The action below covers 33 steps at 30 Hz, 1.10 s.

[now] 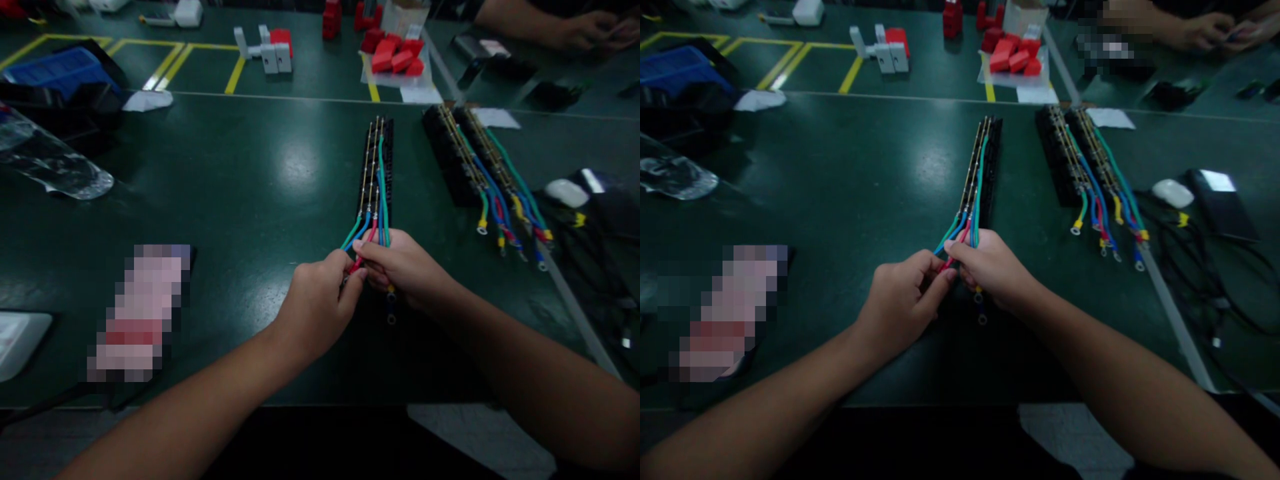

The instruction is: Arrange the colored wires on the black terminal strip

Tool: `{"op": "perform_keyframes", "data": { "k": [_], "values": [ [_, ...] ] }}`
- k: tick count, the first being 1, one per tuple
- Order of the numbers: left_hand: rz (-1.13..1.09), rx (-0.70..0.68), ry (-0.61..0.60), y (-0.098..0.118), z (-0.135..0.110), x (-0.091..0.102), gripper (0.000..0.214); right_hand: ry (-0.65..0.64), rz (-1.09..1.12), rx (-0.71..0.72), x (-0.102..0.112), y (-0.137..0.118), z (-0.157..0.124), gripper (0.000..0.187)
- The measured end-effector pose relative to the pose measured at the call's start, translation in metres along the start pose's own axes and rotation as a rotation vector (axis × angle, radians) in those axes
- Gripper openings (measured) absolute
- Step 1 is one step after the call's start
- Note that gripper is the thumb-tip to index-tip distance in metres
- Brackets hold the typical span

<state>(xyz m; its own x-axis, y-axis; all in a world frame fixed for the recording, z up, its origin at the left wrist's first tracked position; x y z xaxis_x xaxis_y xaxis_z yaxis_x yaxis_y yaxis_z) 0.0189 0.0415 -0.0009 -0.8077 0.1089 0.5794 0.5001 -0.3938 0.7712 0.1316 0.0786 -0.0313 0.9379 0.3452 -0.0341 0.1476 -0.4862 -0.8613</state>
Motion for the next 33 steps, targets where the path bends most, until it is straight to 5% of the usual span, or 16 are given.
{"op": "perform_keyframes", "data": {
  "k": [14,33],
  "values": [
    [0.232,-0.132,-0.037,0.0083,0.0025,-0.0001,0.016,-0.022,-0.022,-0.02,-0.0013,-0.001,0.0003,0.026],
    [0.263,-0.113,-0.039,0.0054,0.0024,-0.003,0.015,-0.059,-0.012,-0.01,-0.0027,0.0,0.002,0.027]
  ]
}}
Point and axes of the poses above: each hand's wrist, its own z-axis towards the middle knuckle, its own x-axis out of the back of the hand, y = z × x, the point moved 7 cm from there along z, towards the middle knuckle, and after that the axes turned 10 degrees about -x, right-handed, at the moved point
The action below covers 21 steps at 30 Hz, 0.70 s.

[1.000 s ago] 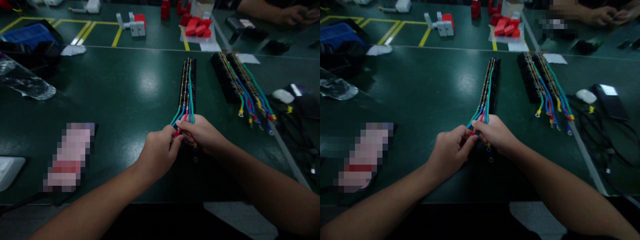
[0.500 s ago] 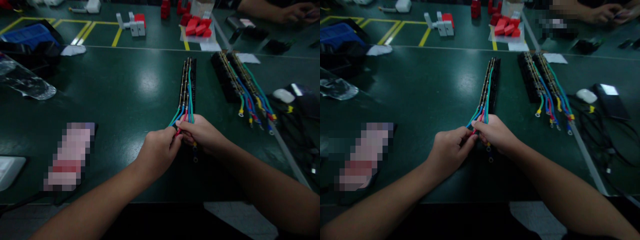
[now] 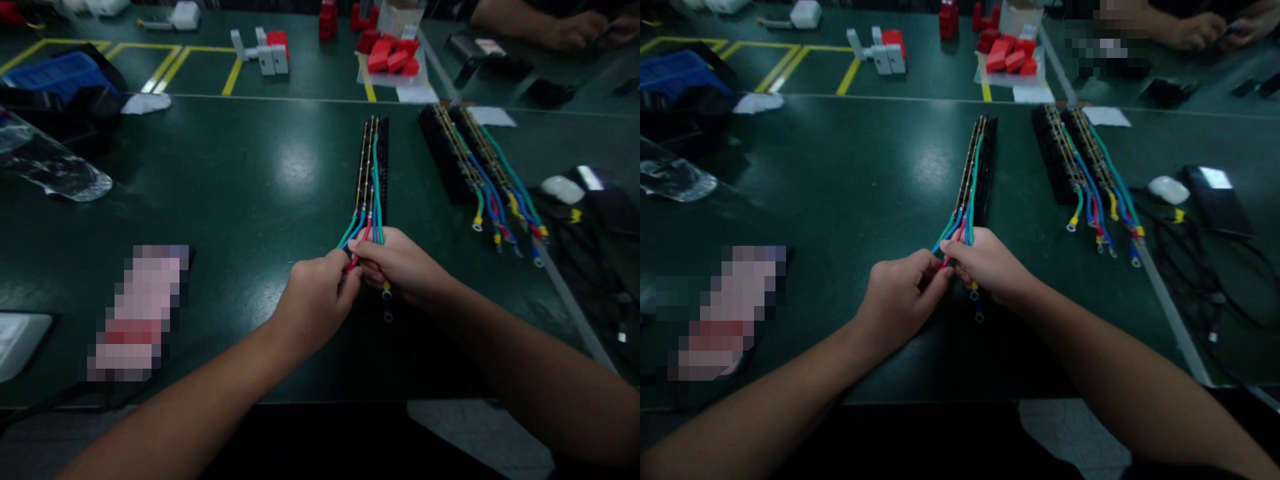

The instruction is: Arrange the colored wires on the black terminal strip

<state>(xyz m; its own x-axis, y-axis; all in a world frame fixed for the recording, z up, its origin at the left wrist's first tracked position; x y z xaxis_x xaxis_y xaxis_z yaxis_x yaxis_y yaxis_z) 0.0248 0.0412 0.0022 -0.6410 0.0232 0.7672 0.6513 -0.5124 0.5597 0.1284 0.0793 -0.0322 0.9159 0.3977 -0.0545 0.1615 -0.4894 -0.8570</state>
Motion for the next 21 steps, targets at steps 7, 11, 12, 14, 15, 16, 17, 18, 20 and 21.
{"op": "perform_keyframes", "data": {
  "k": [7,11,12,14,15,16,17,18,20,21],
  "values": [
    [0.003,-0.016,0.058,0.0008,-0.0011,0.0024,0.011,0.012,-0.001,0.012,0.0001,-0.0011,-0.0004,0.026],
    [-0.026,0.019,0.074,-0.0014,-0.0011,0.0018,0.011,0.014,0.003,0.009,0.0006,-0.0008,0.0002,0.025],
    [-0.036,0.025,0.076,-0.0018,-0.0012,0.0015,0.01,0.015,0.006,0.008,0.0007,-0.0007,0.0002,0.024],
    [-0.049,0.028,0.076,-0.0021,-0.0013,0.0011,0.011,0.012,0.009,0.006,0.0003,-0.0006,0.0,0.024],
    [-0.049,0.028,0.071,-0.0021,-0.0013,0.001,0.011,0.01,0.008,0.006,0.0,-0.0007,-0.0003,0.024],
    [-0.044,0.029,0.065,-0.0021,-0.0012,0.001,0.011,0.008,0.005,0.007,-0.0004,-0.0009,-0.0006,0.025],
    [-0.038,0.028,0.057,-0.002,-0.0011,0.0012,0.011,0.006,0.002,0.009,-0.0008,-0.0013,-0.0009,0.025],
    [-0.03,0.028,0.05,-0.0018,-0.0009,0.0014,0.011,0.004,0.0,0.012,-0.0011,-0.0017,-0.0013,0.026],
    [-0.026,0.025,0.038,-0.0012,-0.0005,0.0019,0.011,-0.001,0.002,0.013,-0.0016,-0.0022,-0.0018,0.026],
    [-0.028,0.023,0.035,-0.0008,-0.0003,0.0023,0.012,-0.004,0.005,0.012,-0.0017,-0.0023,-0.0019,0.027]
  ]
}}
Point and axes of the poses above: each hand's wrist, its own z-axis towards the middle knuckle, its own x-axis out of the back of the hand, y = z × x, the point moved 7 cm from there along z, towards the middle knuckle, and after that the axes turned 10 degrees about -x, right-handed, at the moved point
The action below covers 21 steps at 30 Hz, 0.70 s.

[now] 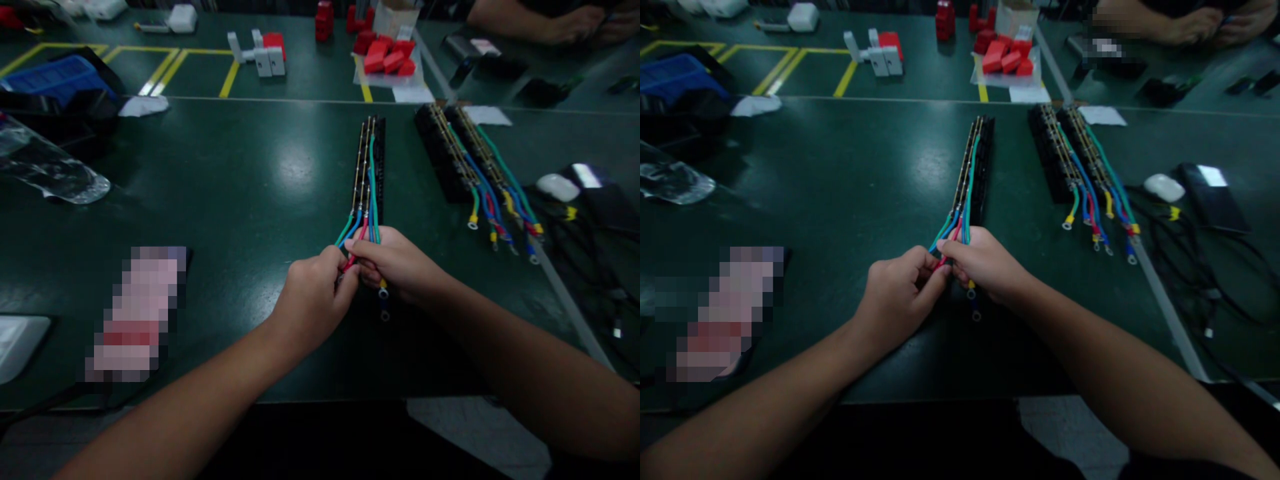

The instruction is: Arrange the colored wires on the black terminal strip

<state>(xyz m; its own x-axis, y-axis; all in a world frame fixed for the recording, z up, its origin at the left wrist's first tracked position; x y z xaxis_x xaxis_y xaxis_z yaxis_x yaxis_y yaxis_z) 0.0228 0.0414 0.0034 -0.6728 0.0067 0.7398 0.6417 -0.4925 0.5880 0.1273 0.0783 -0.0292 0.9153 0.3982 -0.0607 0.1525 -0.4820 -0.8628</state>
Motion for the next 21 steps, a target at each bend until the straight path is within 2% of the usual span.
{"op": "perform_keyframes", "data": {
  "k": [21],
  "values": [
    [0.026,-0.071,-0.056,0.0073,-0.0011,-0.0022,0.009,0.032,-0.017,-0.011,0.0026,0.0009,0.0012,0.026]
  ]
}}
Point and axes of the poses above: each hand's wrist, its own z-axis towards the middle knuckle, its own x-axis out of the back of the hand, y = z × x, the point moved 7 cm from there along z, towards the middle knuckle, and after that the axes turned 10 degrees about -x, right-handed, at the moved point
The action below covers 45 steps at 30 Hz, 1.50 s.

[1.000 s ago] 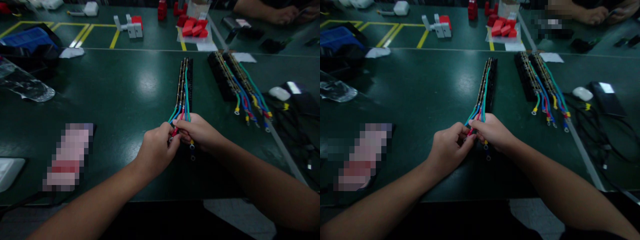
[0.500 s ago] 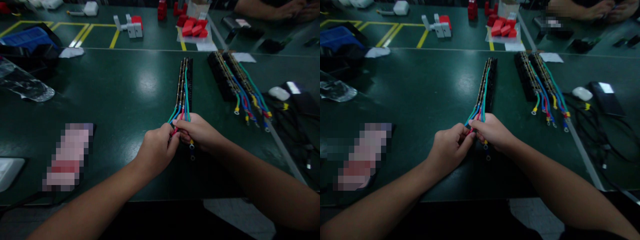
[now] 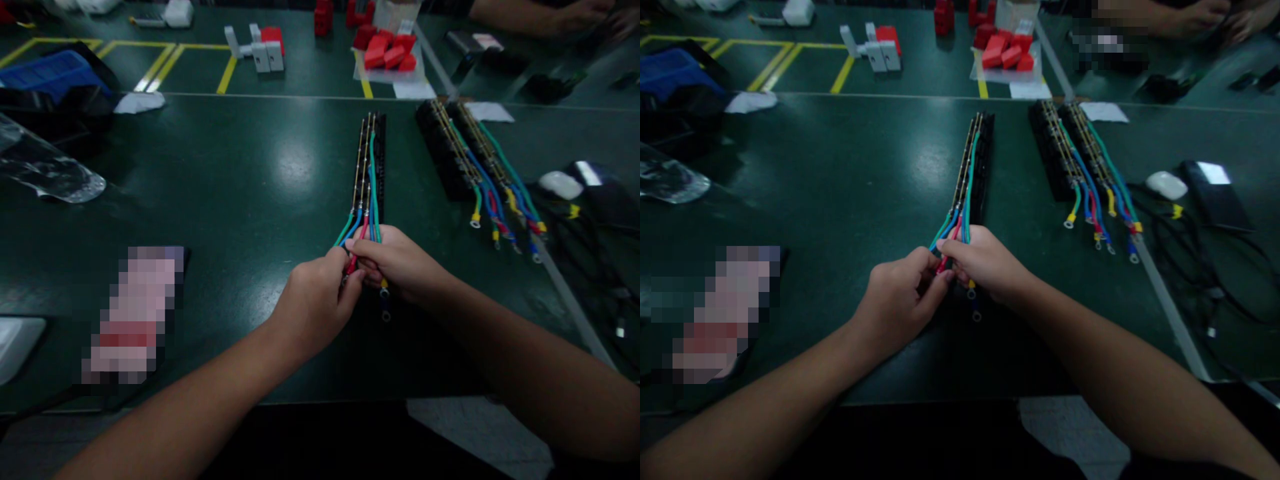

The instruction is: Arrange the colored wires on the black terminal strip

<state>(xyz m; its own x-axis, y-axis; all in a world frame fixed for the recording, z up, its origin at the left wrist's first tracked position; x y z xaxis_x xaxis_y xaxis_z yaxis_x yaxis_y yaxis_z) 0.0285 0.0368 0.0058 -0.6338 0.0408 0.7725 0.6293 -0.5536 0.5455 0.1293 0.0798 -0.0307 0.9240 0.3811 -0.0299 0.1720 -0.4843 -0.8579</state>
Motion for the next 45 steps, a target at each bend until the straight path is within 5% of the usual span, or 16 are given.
{"op": "perform_keyframes", "data": {
  "k": [17,45],
  "values": [
    [0.144,-0.018,-0.149,0.006,-0.003,-0.008,0.014,-0.008,-0.009,-0.029,0.0,-0.002,-0.002,0.027],
    [0.142,-0.02,-0.181,0.005,-0.002,-0.012,0.017,0.002,-0.012,-0.018,0.0,-0.001,-0.001,0.027]
  ]
}}
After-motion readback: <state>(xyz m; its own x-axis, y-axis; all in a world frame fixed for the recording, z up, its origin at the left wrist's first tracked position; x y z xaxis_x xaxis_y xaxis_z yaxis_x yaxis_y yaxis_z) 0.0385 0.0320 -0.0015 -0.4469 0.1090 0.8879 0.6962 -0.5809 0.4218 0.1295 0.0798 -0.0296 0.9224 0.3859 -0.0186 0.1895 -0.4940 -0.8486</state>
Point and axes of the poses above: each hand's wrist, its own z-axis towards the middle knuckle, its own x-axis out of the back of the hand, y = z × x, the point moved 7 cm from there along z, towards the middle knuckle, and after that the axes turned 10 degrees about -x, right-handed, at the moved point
